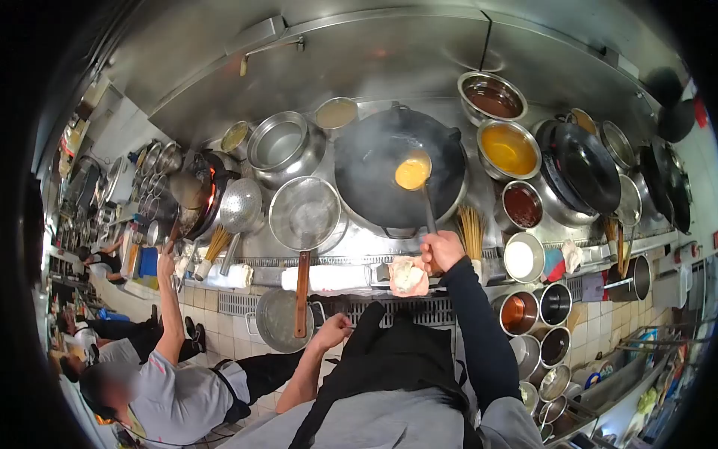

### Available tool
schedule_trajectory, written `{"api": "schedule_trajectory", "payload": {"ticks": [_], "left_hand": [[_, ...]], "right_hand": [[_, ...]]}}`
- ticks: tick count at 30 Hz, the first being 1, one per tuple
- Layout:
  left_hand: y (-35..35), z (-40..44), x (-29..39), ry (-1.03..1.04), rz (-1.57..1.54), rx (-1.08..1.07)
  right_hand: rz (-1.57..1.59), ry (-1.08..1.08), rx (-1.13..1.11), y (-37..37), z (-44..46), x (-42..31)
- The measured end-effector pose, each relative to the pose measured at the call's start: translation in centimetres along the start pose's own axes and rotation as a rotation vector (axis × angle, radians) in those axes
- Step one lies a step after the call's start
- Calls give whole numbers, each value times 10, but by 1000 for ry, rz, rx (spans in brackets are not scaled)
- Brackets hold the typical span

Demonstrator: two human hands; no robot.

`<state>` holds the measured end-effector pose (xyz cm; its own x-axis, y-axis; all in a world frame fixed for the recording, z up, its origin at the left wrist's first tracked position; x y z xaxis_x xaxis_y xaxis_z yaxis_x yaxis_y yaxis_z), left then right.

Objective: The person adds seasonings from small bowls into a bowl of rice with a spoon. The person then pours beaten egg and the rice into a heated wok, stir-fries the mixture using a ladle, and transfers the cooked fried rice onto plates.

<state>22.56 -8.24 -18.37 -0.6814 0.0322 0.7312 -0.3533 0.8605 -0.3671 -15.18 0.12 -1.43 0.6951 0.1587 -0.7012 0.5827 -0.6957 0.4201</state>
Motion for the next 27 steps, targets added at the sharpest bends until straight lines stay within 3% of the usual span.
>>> {"api": "schedule_trajectory", "payload": {"ticks": [1,4,7,9,10,12,15,16,17,19,20,21,23,25,26,27], "left_hand": [[-1,1,-35,-61,40,46],[1,-11,-118,-251,64,167],[13,-36,-146,-386,-149,220],[25,-44,-168,-391,-322,204],[41,-35,-189,-216,-540,54],[45,-33,-185,-209,-446,56],[33,-41,-157,-340,-438,93],[25,-50,-132,-408,-467,113],[27,-61,-112,-494,-486,-3],[30,-87,-89,-669,-502,-246],[38,-88,-101,-638,-356,-314],[37,-90,-96,-607,-321,-317],[34,-91,-80,-537,-258,-313],[23,-83,-78,-559,-258,-211],[22,-83,-79,-575,-263,-164],[21,-76,-80,-507,-228,-132]], "right_hand": [[-199,-87,107,2,1,-9],[-464,-188,156,5,0,-17],[-349,-171,90,27,-26,-13],[-35,1,-5,24,-21,-2],[140,89,-65,10,-4,3],[467,178,-114,-9,31,13],[-132,-137,99,-10,31,30],[-52,-127,198,10,8,29],[-1,-36,166,30,-14,26],[243,40,-2,23,-10,21],[437,215,-274,6,14,31],[631,258,-74,-8,29,30],[126,-87,-40,-14,43,31],[-124,-148,205,1,12,40],[-61,-67,234,26,-22,27],[124,7,86,21,-11,33]]}}
Point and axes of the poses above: each hand's wrist, its own z-axis towards the middle knuckle, its own y-axis out of the palm, x = y × z, the point moved 9 cm from there along z, towards the middle knuckle, and after that the axes turned 5 degrees about z, right-handed, at the moved point
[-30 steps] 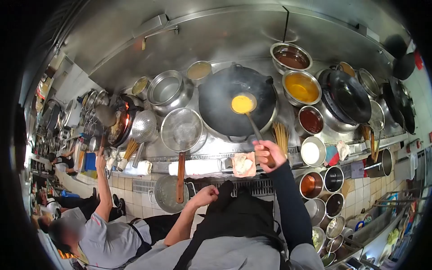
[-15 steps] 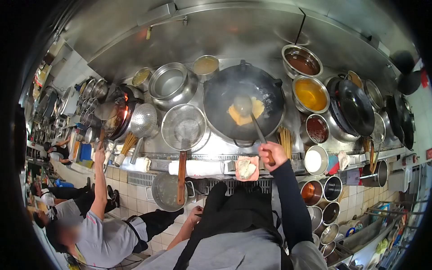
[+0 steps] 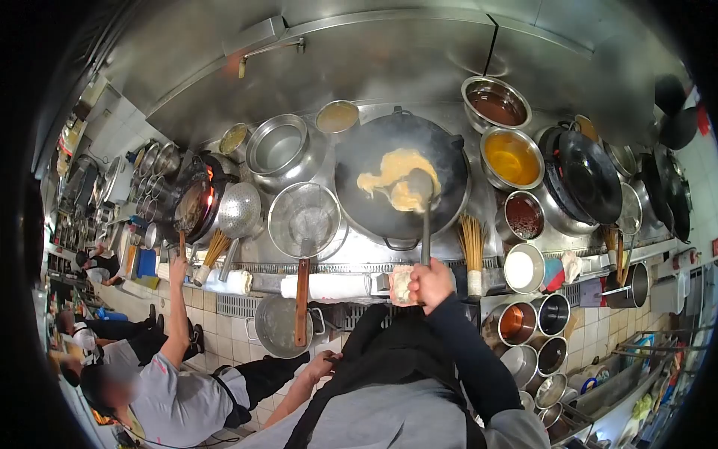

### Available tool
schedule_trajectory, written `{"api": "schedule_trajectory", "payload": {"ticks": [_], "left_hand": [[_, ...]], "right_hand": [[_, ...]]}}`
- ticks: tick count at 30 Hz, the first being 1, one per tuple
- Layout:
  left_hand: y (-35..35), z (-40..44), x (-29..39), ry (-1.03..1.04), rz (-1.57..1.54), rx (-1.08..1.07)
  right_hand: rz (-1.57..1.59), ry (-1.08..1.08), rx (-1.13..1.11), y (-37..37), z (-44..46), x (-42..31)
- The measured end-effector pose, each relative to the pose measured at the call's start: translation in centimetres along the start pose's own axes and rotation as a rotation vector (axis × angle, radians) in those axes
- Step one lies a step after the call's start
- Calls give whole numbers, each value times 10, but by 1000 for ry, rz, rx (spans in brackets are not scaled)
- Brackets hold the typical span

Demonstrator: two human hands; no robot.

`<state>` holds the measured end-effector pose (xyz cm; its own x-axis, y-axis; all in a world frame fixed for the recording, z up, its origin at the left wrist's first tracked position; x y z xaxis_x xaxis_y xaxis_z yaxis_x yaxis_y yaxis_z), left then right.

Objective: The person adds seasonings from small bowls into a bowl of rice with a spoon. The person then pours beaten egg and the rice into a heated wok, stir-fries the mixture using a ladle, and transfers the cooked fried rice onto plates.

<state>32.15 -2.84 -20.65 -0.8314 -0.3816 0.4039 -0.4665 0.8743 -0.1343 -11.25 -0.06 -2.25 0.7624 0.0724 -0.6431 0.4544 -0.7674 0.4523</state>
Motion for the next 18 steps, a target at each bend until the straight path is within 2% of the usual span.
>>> {"api": "schedule_trajectory", "payload": {"ticks": [2,3,4,6,7,8,10,12,13,16,17,18], "left_hand": [[-4,21,-7,124,74,58],[-4,34,-9,165,163,107],[-4,27,13,237,366,155],[-5,-2,59,369,768,256],[-9,-9,74,331,824,307],[-12,-17,87,290,879,355],[-14,-33,119,265,959,396],[-4,-50,145,295,1005,371],[3,-54,160,370,1029,339],[26,-98,217,529,1031,197],[31,-107,228,632,991,206],[37,-116,240,690,981,193]], "right_hand": [[374,186,-275,-23,24,1],[545,270,-148,-24,26,-13],[554,232,-240,-24,46,-11],[-9,-108,-15,-41,52,12],[-82,-167,108,-31,35,16],[-86,-98,156,-18,9,16],[107,12,-56,-18,11,13],[745,443,-251,-30,43,12],[718,351,-224,-32,54,8],[-109,-194,136,-40,41,26],[-113,-141,205,-27,16,32],[-11,-85,153,2,-14,21]]}}
Point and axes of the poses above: each hand's wrist, its own z-axis towards the middle knuckle, its own y-axis out of the palm, x = y × z, the point moved 9 cm from there along z, towards the middle knuckle, and after that the axes turned 5 degrees about z, right-handed, at the moved point
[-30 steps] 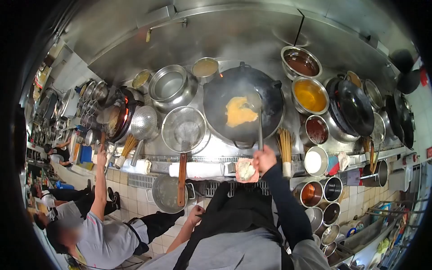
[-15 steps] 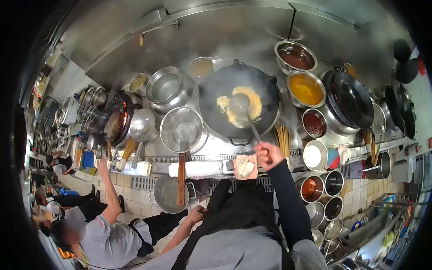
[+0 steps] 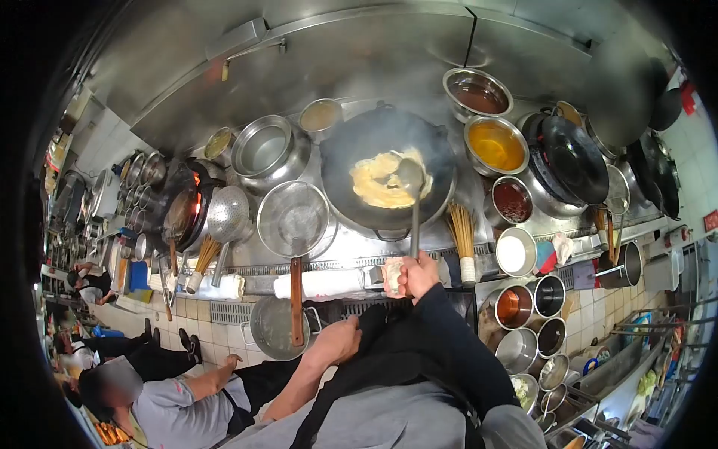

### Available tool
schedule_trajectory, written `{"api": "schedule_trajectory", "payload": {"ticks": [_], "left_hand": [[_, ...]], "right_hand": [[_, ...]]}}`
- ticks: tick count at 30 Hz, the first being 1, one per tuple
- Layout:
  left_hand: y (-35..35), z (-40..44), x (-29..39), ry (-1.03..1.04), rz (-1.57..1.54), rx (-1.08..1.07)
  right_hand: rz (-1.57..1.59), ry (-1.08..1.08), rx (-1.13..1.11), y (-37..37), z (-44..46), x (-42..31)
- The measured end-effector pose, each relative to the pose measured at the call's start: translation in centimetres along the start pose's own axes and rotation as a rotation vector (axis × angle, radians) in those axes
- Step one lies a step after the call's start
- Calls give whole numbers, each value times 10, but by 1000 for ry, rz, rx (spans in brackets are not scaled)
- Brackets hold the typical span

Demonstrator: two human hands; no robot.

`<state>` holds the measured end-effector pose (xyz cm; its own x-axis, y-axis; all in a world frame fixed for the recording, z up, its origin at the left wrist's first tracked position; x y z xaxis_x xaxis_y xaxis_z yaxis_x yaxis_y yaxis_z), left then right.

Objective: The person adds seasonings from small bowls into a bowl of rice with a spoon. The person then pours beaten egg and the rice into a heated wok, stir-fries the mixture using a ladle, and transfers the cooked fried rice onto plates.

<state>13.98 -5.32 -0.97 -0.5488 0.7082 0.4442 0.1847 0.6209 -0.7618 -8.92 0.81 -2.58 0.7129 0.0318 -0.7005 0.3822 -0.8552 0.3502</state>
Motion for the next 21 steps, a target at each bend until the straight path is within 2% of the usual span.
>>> {"api": "schedule_trajectory", "payload": {"ticks": [2,3,4,6,8,9,12,13,16,17,19,20,21], "left_hand": [[-20,1,30,98,-29,21],[-23,3,42,119,-42,-8],[-28,4,53,147,-46,-28],[-33,2,68,195,-56,-64],[-31,5,69,231,-40,-70],[-31,6,70,232,-39,-85],[-17,5,68,247,-33,-132],[-18,10,68,264,-17,-128],[-21,8,70,299,-40,-139],[-23,11,67,304,-51,-122],[-17,14,61,304,-85,-96],[-14,18,63,309,-62,-129],[-10,19,66,311,-39,-175]], "right_hand": [[282,154,-248,-11,30,4],[594,441,-485,-12,55,9],[695,515,-398,-9,59,0],[-56,-67,-114,-17,62,-7],[-394,-298,126,-22,42,11],[-237,-99,81,-5,8,11],[272,218,-351,-23,60,17],[544,410,-339,-25,80,16],[-392,-220,-55,-28,75,-5],[-609,-560,84,-31,61,5],[-438,-414,46,-24,35,19],[-48,71,-123,-2,7,23],[196,201,-298,-7,35,26]]}}
Point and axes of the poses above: each hand's wrist, its own z-axis towards the middle knuckle, its own y-axis out of the palm, x = y × z, the point moved 9 cm from there along z, towards the middle knuckle, and after that the axes turned 5 degrees about z, right-handed, at the moved point
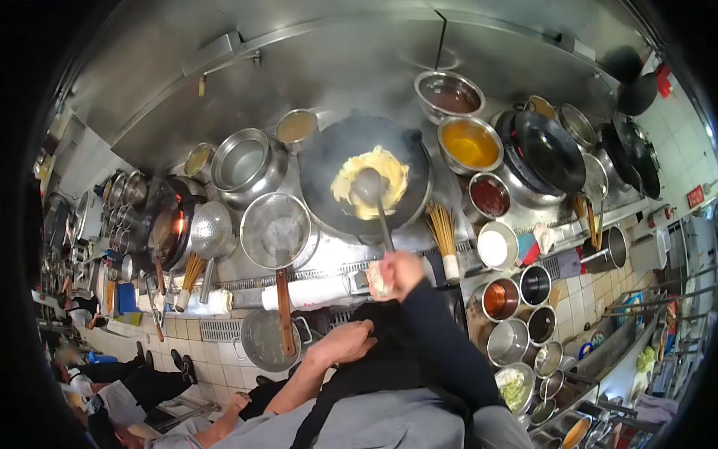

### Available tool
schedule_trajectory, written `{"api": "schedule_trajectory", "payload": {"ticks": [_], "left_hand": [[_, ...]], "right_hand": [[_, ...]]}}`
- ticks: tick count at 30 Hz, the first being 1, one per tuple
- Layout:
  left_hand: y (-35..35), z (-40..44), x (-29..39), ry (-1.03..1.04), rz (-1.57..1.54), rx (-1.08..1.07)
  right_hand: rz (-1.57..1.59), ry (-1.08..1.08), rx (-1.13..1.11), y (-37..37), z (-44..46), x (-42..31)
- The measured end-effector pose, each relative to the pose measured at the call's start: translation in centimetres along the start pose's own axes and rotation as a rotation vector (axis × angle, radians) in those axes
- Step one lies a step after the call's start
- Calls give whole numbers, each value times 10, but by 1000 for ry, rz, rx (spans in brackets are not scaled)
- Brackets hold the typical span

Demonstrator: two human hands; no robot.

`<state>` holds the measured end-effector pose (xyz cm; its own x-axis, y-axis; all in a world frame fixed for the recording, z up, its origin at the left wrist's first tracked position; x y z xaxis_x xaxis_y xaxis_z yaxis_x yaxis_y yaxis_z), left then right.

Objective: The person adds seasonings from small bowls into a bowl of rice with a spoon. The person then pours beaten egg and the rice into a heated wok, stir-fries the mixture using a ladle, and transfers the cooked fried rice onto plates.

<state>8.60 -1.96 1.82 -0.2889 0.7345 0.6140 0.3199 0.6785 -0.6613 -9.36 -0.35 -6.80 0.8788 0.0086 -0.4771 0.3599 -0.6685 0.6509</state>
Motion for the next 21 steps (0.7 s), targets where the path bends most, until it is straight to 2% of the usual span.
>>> {"api": "schedule_trajectory", "payload": {"ticks": [1,2,5,7,9,11,12,13,15,16,17,18,20,21], "left_hand": [[6,0,1,0,22,-49],[9,3,5,36,64,-71],[3,3,11,99,33,18],[-4,3,4,40,-20,31],[0,2,-1,-7,-31,-2],[7,6,-8,-38,16,-68],[15,13,-13,-11,30,-76],[11,16,-11,14,54,-35],[-2,22,-7,63,103,46],[-10,28,-12,12,107,71],[-19,35,-17,-39,107,94],[-27,44,-23,-88,105,115],[-34,81,-43,-58,143,225],[-51,90,-32,-40,284,239]], "right_hand": [[250,103,-190,-7,21,-10],[302,33,-20,-10,27,-31],[-559,-404,287,-32,23,-33],[-709,-498,419,-41,9,-10],[-329,-180,283,20,-38,-10],[61,0,-96,-4,17,-14],[174,70,-95,3,24,-28],[6,-76,-26,-8,39,-42],[-647,-424,196,-26,46,-46],[-1188,-801,388,-36,47,-46],[-1263,-784,499,-45,44,-29],[-1046,-553,422,-25,25,-27],[-804,-293,274,-16,16,-27],[-547,-206,127,-12,23,-38]]}}
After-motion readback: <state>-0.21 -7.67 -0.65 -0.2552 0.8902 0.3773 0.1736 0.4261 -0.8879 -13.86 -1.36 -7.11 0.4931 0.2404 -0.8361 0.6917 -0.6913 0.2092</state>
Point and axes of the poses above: each hand's wrist, its own z-axis towards the middle knuckle, its own y-axis out of the palm, x = y × z, the point moved 9 cm from there along z, towards the middle knuckle, and after that the axes turned 5 degrees about z, right-handed, at the moved point
